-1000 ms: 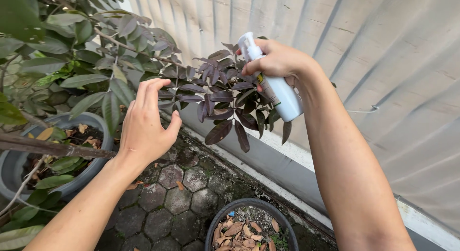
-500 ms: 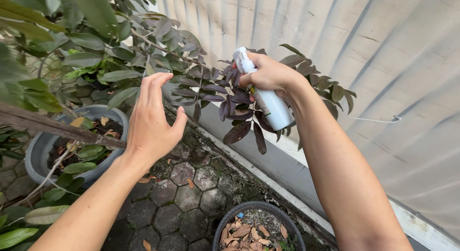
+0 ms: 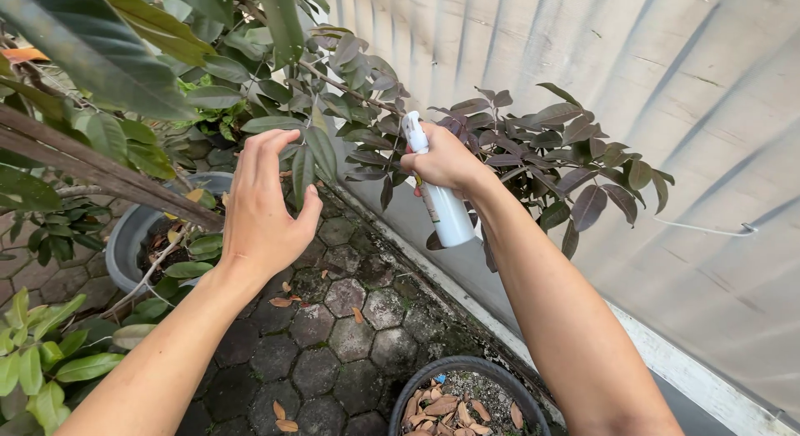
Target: Spraying water or a solution onto the leaves of several potted plants in an outdoor garden using a spray bottle.
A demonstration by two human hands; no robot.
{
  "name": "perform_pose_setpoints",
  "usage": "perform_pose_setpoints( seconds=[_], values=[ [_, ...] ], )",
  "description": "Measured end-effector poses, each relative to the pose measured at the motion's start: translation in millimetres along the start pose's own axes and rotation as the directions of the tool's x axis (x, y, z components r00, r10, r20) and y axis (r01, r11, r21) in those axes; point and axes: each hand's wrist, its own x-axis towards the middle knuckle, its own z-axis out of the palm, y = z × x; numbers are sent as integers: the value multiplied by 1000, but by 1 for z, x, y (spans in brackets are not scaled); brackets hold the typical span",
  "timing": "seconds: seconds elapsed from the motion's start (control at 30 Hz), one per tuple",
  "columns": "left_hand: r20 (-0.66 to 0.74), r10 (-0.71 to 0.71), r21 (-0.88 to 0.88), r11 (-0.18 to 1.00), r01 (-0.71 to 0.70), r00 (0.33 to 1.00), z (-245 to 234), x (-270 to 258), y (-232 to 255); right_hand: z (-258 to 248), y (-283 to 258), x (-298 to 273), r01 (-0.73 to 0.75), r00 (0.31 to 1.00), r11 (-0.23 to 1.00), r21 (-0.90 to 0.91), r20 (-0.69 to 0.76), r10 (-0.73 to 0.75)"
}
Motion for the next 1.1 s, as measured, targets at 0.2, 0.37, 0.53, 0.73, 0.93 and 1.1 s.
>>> perform_pose_setpoints(
  seconds=[0.2,0.37,0.53,0.73,0.93,1.1],
  values=[
    [-12,-24,30,999,24,1000,-6,-7,-6,19,-14,4,164,985,983,76,-64,-159],
    [-3,-51,47,998,51,999,-13,-16,-7,40,-10,1,10,997,1000,-4,-71,-10],
    [-2,-76,60,995,76,997,-18,-19,-12,58,-19,-15,187,982,975,119,-32,-184],
    [-17,-85,43,995,85,996,-19,-23,-16,76,-14,-21,429,898,900,73,70,-434],
    [-31,-86,54,995,88,996,-23,-22,-14,84,-3,-17,416,909,908,-44,45,-414],
    [-68,-77,65,995,81,995,-29,-11,-15,86,-68,-41,424,905,905,27,-61,-422]
  ],
)
